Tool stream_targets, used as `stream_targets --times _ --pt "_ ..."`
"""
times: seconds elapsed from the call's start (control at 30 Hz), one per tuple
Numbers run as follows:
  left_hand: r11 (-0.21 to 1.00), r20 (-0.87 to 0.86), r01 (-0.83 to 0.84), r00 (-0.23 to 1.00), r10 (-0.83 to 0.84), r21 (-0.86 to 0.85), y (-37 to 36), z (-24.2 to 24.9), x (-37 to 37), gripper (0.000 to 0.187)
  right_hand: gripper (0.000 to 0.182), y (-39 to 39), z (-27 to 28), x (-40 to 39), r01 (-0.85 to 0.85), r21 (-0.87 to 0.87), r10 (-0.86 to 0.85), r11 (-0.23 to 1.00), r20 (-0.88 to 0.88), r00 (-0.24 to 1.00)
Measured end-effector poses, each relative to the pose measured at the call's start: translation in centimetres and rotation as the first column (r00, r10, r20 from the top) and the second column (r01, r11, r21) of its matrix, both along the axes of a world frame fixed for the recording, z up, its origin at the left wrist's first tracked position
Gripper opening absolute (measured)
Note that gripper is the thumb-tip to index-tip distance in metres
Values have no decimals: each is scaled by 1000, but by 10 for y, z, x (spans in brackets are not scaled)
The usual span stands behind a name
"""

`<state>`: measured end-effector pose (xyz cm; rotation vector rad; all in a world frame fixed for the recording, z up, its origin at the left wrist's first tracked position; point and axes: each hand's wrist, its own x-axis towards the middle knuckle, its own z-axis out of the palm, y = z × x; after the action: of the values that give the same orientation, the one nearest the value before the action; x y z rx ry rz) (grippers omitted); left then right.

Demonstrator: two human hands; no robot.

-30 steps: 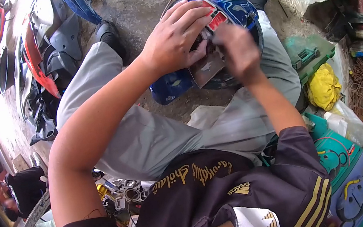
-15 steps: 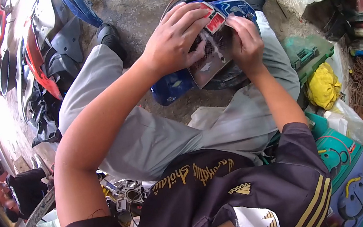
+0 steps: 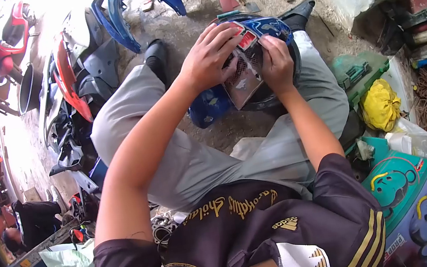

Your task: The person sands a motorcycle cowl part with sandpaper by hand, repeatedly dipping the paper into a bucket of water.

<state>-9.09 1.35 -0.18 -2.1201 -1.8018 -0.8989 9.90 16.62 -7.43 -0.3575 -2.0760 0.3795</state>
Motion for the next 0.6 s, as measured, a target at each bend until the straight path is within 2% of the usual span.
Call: stream_targets --times 0.07,0.17,0.3,0.4,0.6 --pt "1000 9 8 1000 -9 27 -5 2 3 54 26 -16 -1 -2 53 -55 -54 997 -21 998" --pt "1000 -18 -13 1000 13 -1 -7 -2 3 59 27 -39 -7 16 5 1 -5 1000 -13 1000" --pt "1000 1 -16 1000 16 -6 -4 1 4 55 29 -50 -15 25 75 -154 -82 985 -36 996" --pt "999 28 -34 999 33 26 -2 0 6 49 29 -52 -14 25 104 -162 -107 981 -11 994" --pt "995 37 -87 996 86 43 0 -1 14 45 26 -56 5 15 -15 -45 13 999 -31 999"
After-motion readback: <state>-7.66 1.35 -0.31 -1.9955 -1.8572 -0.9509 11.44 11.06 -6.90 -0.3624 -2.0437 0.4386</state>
